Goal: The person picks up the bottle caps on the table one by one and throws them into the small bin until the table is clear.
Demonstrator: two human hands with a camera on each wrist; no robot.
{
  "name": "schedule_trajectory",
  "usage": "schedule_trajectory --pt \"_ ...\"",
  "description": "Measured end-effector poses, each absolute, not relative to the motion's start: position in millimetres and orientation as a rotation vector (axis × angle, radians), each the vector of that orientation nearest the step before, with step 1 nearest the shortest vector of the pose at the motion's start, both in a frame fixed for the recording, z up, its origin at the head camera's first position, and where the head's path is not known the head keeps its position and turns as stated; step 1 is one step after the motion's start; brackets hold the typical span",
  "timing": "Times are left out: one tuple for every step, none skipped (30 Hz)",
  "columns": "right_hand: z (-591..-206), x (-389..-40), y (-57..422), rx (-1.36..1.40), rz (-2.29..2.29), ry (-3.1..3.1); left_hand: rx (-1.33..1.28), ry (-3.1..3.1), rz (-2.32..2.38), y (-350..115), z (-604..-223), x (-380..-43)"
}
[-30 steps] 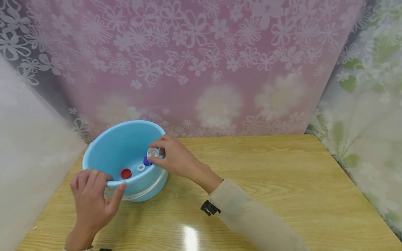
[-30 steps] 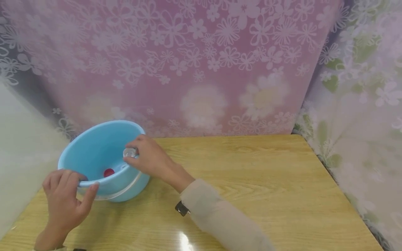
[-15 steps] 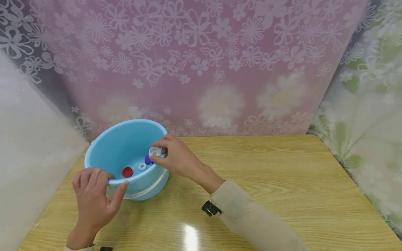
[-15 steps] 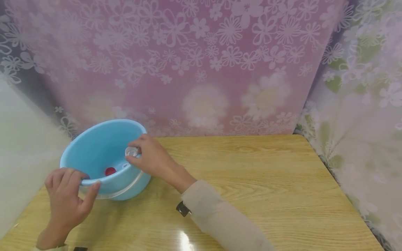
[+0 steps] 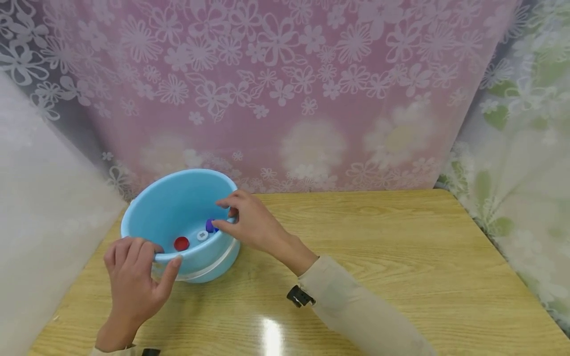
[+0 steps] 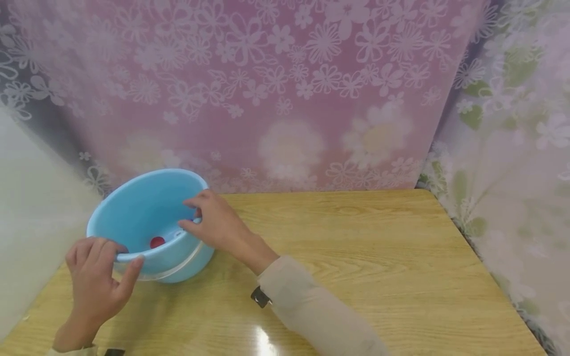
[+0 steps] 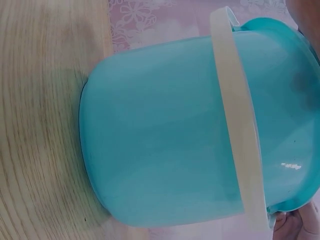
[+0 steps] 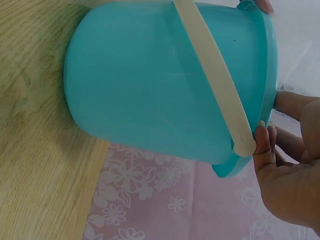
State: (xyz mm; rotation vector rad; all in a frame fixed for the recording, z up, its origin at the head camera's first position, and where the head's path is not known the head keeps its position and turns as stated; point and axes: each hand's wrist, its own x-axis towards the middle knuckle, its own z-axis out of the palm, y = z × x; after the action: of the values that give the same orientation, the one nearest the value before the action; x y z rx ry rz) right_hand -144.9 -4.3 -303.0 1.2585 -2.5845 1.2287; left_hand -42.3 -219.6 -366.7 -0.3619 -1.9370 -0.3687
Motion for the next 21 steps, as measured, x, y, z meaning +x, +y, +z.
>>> schedule_trajectory --pt "-303.7 -145.0 -4.2 1.263 1.234 -2.574 -0.359 -1.943 -0.370 -219.9 -367.5 -42.3" --pt "-304.4 -144.9 -3.8 1.268 1.243 -2.562 -0.357 -1.948 -0.371 -220.3 -368.3 -42.2" --pt "-305.3 -145.0 -3.2 1.276 1.255 -2.549 -0.355 -1.954 -0.372 -220.8 -369.1 -42.0" --pt "-306.1 -145.3 -2.4 1.286 1.273 -2.531 -0.354 -1.962 -0.373 -221.5 -369.9 -41.7" --pt "-306.8 -145.6 -1.4 1.297 1.298 -2.514 -0.355 -1.969 -0.379 -222.2 -370.4 -41.7" --pt "-307.3 -146.0 0.0 1.310 1.328 -2.492 -0.355 -1.978 -0.390 -223.0 -370.8 -41.7" --pt "-308.0 -146.6 1.7 1.321 1.358 -2.471 -0.354 -1.989 -0.407 -223.8 -370.9 -41.6" --pt "-308.6 -147.3 3.8 1.330 1.379 -2.450 -0.349 -2.001 -0.429 -224.5 -371.0 -41.4" --pt "-308.9 -148.1 6.4 1.341 1.400 -2.429 -0.342 -2.015 -0.456 -225.0 -370.9 -41.1" --pt "-309.4 -149.2 9.2 1.348 1.412 -2.410 -0.333 -2.027 -0.485 -225.6 -370.7 -40.8" --pt "-309.8 -150.4 12.4 1.350 1.415 -2.398 -0.324 -2.035 -0.515 -225.8 -370.4 -40.6" --pt "-310.4 -151.7 15.7 1.348 1.407 -2.389 -0.313 -2.043 -0.541 -226.1 -370.0 -39.7" --pt "-311.2 -153.3 19.3 1.342 1.393 -2.386 -0.304 -2.046 -0.564 -226.1 -369.5 -38.8" --pt "-312.1 -155.1 23.3 1.336 1.379 -2.383 -0.297 -2.045 -0.584 -225.9 -368.8 -37.8" --pt "-313.1 -157.1 27.6 1.324 1.367 -2.384 -0.296 -2.032 -0.601 -225.4 -368.1 -37.0" --pt "-314.5 -159.3 32.1 1.309 1.347 -2.391 -0.296 -2.011 -0.610 -224.5 -367.0 -36.6" --pt "-316.3 -161.7 37.2 1.292 1.336 -2.399 -0.297 -1.981 -0.617 -223.3 -365.4 -36.6" --pt "-318.3 -164.2 42.7 1.270 1.317 -2.411 -0.293 -1.949 -0.621 -221.4 -363.5 -36.5" --pt "-320.4 -166.9 48.8 1.249 1.292 -2.426 -0.289 -1.909 -0.625 -218.6 -361.1 -36.9" --pt "-322.4 -169.5 55.2 1.227 1.260 -2.446 -0.284 -1.868 -0.627 -215.4 -358.5 -37.3" --pt "-324.3 -172.3 61.6 1.210 1.230 -2.465 -0.278 -1.821 -0.625 -211.5 -356.0 -38.3"
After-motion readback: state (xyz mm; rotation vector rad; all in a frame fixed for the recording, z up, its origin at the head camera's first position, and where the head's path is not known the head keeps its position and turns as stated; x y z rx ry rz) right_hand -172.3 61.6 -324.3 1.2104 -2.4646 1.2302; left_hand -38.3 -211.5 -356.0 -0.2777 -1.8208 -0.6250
